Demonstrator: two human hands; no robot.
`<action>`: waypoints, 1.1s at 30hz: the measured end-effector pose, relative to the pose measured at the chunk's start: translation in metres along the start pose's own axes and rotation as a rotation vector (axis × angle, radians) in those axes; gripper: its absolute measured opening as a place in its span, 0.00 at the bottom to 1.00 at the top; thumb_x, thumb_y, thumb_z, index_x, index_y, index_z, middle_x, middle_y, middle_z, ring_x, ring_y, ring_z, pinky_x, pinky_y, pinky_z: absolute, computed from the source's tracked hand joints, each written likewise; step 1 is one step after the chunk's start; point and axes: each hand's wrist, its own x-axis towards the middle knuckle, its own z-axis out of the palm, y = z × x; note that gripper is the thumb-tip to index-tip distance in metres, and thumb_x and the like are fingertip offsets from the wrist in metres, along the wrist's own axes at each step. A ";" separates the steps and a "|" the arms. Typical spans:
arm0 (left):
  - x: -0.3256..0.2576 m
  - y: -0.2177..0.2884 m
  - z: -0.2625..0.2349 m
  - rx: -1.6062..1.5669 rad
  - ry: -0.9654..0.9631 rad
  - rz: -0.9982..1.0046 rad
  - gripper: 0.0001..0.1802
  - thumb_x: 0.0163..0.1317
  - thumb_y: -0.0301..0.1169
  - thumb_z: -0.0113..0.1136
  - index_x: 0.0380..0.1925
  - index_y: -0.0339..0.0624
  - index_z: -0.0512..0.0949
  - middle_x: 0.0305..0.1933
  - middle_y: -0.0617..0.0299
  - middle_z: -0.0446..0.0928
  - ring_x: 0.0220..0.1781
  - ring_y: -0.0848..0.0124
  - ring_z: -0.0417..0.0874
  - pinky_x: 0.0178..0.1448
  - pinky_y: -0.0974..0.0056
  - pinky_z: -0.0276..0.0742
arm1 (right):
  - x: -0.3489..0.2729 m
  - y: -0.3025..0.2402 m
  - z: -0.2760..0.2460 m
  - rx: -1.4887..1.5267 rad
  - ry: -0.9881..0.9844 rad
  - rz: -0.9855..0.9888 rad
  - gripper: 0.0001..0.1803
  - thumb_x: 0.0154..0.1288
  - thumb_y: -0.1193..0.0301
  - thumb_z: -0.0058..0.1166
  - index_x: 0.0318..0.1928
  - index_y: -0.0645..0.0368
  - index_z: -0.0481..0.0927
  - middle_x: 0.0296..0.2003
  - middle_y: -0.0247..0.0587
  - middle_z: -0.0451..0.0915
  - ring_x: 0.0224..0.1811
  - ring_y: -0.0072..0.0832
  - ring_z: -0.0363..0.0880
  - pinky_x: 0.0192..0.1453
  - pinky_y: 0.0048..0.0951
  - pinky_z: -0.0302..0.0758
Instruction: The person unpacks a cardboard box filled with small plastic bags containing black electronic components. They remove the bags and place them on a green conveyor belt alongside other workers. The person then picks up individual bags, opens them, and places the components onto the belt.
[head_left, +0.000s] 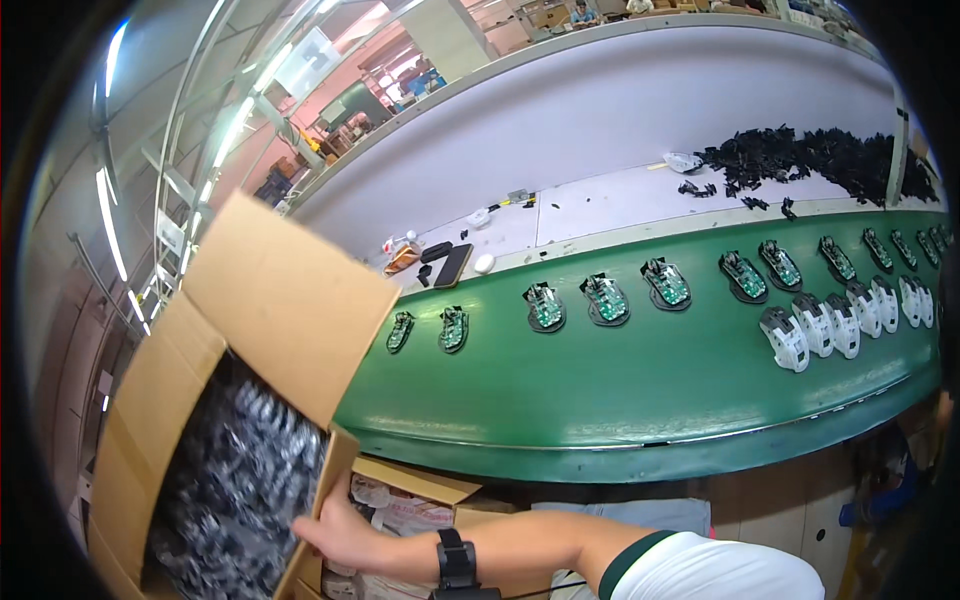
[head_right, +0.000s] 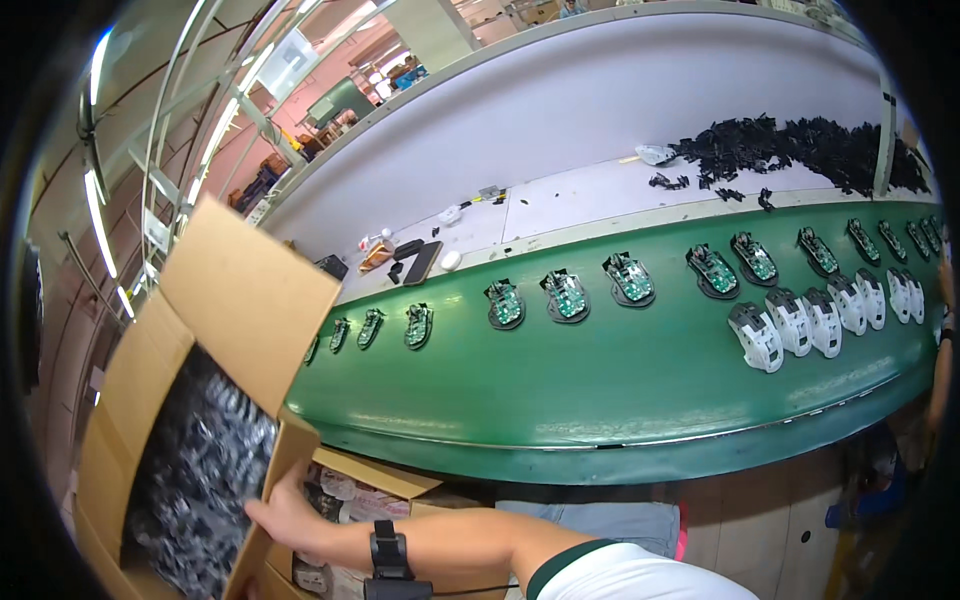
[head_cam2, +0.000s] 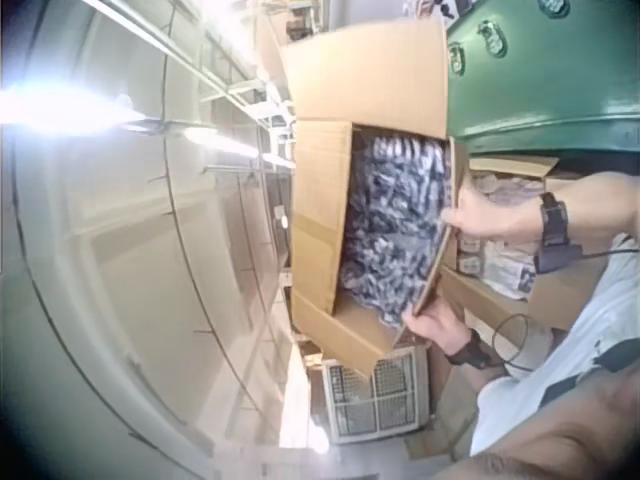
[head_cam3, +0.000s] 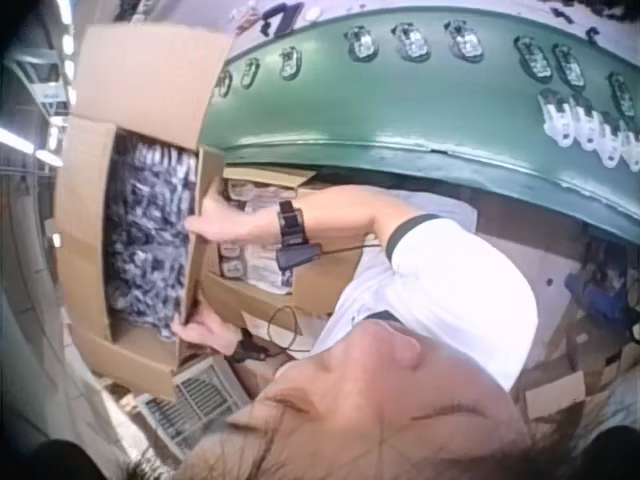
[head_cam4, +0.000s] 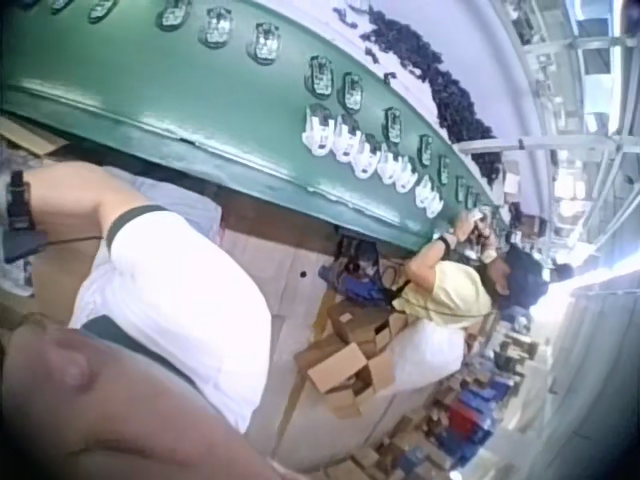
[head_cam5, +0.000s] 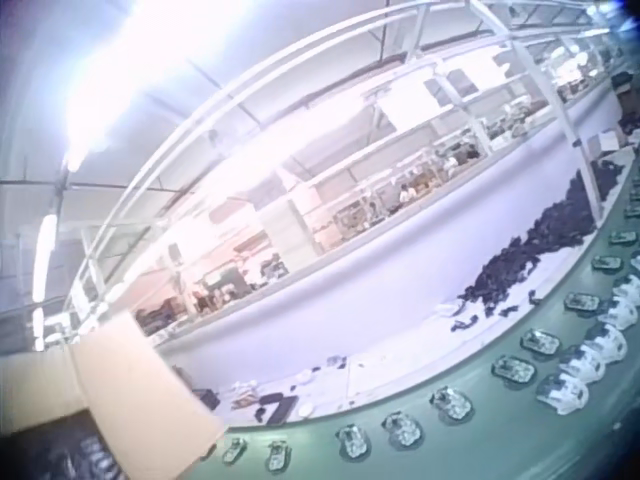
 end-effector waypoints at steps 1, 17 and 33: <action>0.003 0.002 0.015 0.007 -0.017 0.002 0.31 0.54 0.39 0.56 0.52 0.22 0.76 0.56 0.35 0.78 0.61 0.43 0.77 0.72 0.40 0.68 | 0.002 -0.018 0.000 0.035 -0.011 -0.038 0.60 0.62 0.66 0.58 0.70 0.80 0.20 0.69 0.76 0.47 0.71 0.54 0.57 0.72 0.40 0.61; -0.026 -0.179 0.343 -0.263 -0.730 -0.602 0.08 0.60 0.37 0.56 0.30 0.45 0.73 0.41 0.54 0.79 0.49 0.56 0.80 0.60 0.40 0.80 | -0.021 -0.294 -0.175 -0.191 0.526 -0.559 0.10 0.66 0.74 0.53 0.46 0.64 0.74 0.38 0.41 0.81 0.36 0.34 0.86 0.40 0.43 0.90; -0.117 -0.580 0.491 0.094 -0.678 -1.077 0.17 0.56 0.29 0.56 0.47 0.46 0.72 0.48 0.55 0.74 0.52 0.55 0.79 0.49 0.40 0.82 | -0.025 -0.299 -0.473 -0.182 1.140 -0.468 0.25 0.64 0.70 0.57 0.60 0.62 0.70 0.53 0.43 0.75 0.51 0.37 0.79 0.46 0.45 0.86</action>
